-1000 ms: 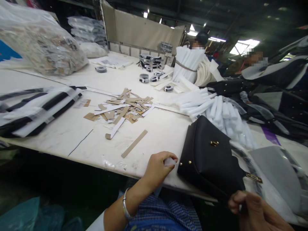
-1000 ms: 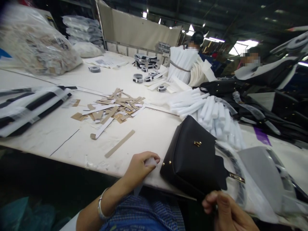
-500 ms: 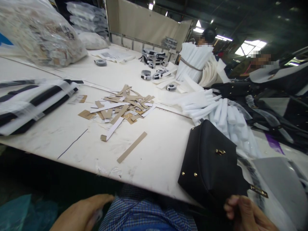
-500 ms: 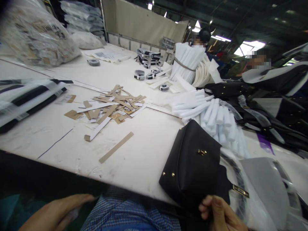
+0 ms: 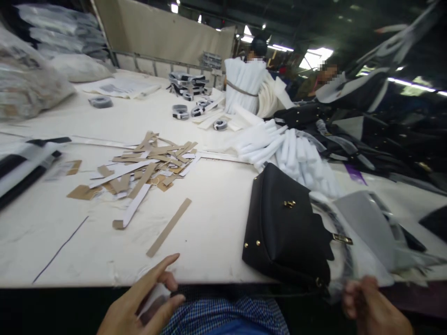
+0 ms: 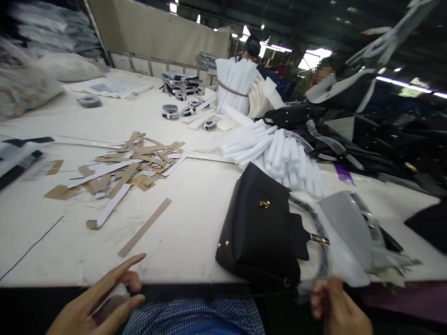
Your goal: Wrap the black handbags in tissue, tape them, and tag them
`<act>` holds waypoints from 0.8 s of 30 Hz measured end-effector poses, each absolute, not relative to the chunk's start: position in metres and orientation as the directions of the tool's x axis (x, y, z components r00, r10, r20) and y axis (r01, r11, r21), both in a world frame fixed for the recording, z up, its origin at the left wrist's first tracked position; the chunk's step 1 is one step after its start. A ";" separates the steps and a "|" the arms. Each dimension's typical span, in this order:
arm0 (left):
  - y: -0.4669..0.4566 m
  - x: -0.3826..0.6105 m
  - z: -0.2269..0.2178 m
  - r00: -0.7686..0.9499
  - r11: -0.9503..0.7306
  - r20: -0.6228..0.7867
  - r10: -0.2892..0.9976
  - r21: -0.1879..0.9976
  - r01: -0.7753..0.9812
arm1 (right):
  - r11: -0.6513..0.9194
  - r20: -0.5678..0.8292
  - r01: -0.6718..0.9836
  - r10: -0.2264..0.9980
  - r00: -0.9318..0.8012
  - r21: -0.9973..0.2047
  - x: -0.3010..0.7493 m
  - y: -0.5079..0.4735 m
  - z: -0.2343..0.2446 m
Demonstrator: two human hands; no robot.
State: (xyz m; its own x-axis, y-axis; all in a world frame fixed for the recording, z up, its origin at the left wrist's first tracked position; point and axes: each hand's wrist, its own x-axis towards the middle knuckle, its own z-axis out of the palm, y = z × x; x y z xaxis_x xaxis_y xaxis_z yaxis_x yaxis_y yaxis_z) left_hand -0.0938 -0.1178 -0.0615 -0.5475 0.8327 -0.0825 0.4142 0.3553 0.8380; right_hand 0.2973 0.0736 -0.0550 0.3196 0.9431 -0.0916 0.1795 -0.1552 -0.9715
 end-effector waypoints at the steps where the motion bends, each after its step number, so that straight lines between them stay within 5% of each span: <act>1: -0.105 -0.086 -0.052 -0.528 0.326 -0.090 0.844 0.868 0.374 | -0.230 -0.165 0.185 0.936 0.312 -0.955 0.297 0.070 -0.054; 6: -0.044 -0.044 -0.014 -0.261 0.029 0.085 0.962 0.913 0.406 | -0.410 -0.379 0.149 0.903 0.202 -0.900 0.299 0.056 -0.054; 11: 0.008 -0.003 -0.006 0.183 -0.452 0.431 0.884 0.683 0.574 | -0.451 -0.441 0.080 0.889 0.123 -0.889 0.303 0.042 -0.053; 16: 0.030 0.010 -0.018 0.191 -0.418 0.419 0.888 0.560 0.715 | -0.465 -0.464 -0.015 0.881 0.092 -0.885 0.310 0.028 -0.061; 24: 0.025 -0.009 -0.036 0.070 -0.390 0.447 0.892 0.680 0.621 | -0.236 -0.237 -0.304 0.971 -0.033 -0.923 0.280 0.042 -0.045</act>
State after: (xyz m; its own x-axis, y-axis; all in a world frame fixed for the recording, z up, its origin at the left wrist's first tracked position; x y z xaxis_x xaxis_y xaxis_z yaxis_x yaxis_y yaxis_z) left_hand -0.0087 0.0249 -0.0359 0.0703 0.8918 0.4469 0.6206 -0.3899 0.6804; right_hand 0.2802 0.0418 -0.0455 -0.0329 0.9709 -0.2372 -0.3041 -0.2358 -0.9230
